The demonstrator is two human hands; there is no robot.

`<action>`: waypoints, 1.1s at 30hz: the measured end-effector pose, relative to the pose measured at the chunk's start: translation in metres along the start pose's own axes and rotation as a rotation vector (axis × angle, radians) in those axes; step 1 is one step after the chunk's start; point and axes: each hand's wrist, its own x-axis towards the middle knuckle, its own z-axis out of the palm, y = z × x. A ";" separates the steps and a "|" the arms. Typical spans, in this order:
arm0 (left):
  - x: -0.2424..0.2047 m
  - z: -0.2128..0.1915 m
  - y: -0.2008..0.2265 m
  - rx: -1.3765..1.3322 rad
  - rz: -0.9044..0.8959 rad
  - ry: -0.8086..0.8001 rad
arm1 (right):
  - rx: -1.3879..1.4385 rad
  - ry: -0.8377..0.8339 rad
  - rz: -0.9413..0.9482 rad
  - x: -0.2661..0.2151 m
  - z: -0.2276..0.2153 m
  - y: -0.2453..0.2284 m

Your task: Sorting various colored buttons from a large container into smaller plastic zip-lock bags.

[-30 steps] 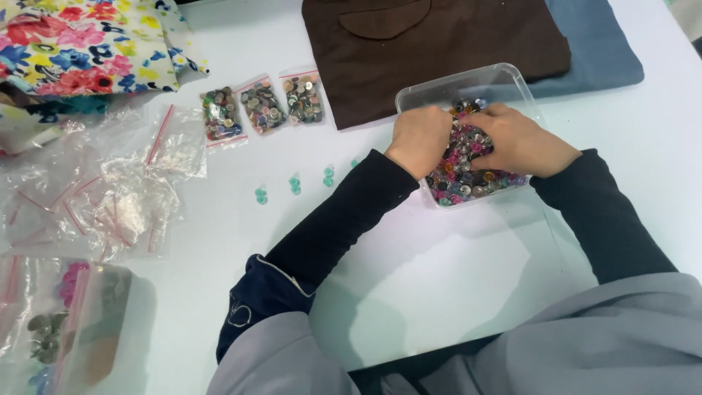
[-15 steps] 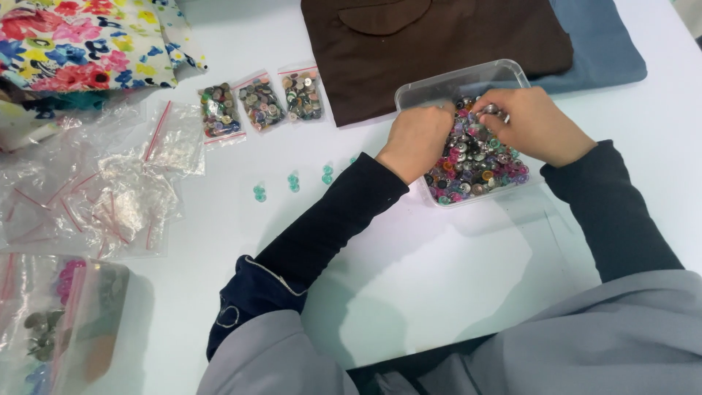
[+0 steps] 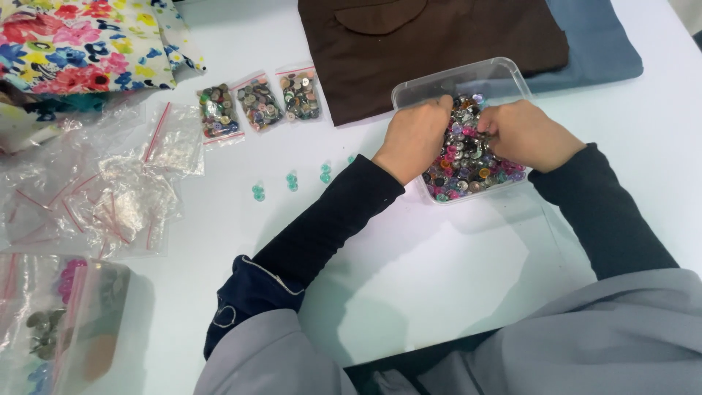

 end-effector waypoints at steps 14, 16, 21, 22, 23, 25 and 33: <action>-0.007 -0.058 -0.009 -0.591 0.021 0.088 | 0.049 0.207 -0.185 -0.006 -0.039 -0.053; -0.013 -0.078 -0.020 -0.727 0.066 0.203 | 0.042 0.312 -0.271 -0.008 -0.052 -0.076; -0.050 -0.135 -0.056 -0.672 -0.004 0.304 | 0.234 0.320 -0.339 -0.015 -0.072 -0.152; -0.063 -0.145 -0.065 -0.665 -0.012 0.310 | 0.235 0.317 -0.351 -0.014 -0.073 -0.165; -0.075 -0.155 -0.073 -0.635 -0.031 0.297 | 0.244 0.345 -0.406 -0.014 -0.074 -0.179; -0.100 -0.168 -0.090 -0.597 -0.059 0.289 | 0.255 0.372 -0.475 -0.011 -0.075 -0.203; -0.195 -0.194 -0.139 -0.464 -0.473 0.117 | 0.356 0.283 -0.640 0.002 -0.061 -0.298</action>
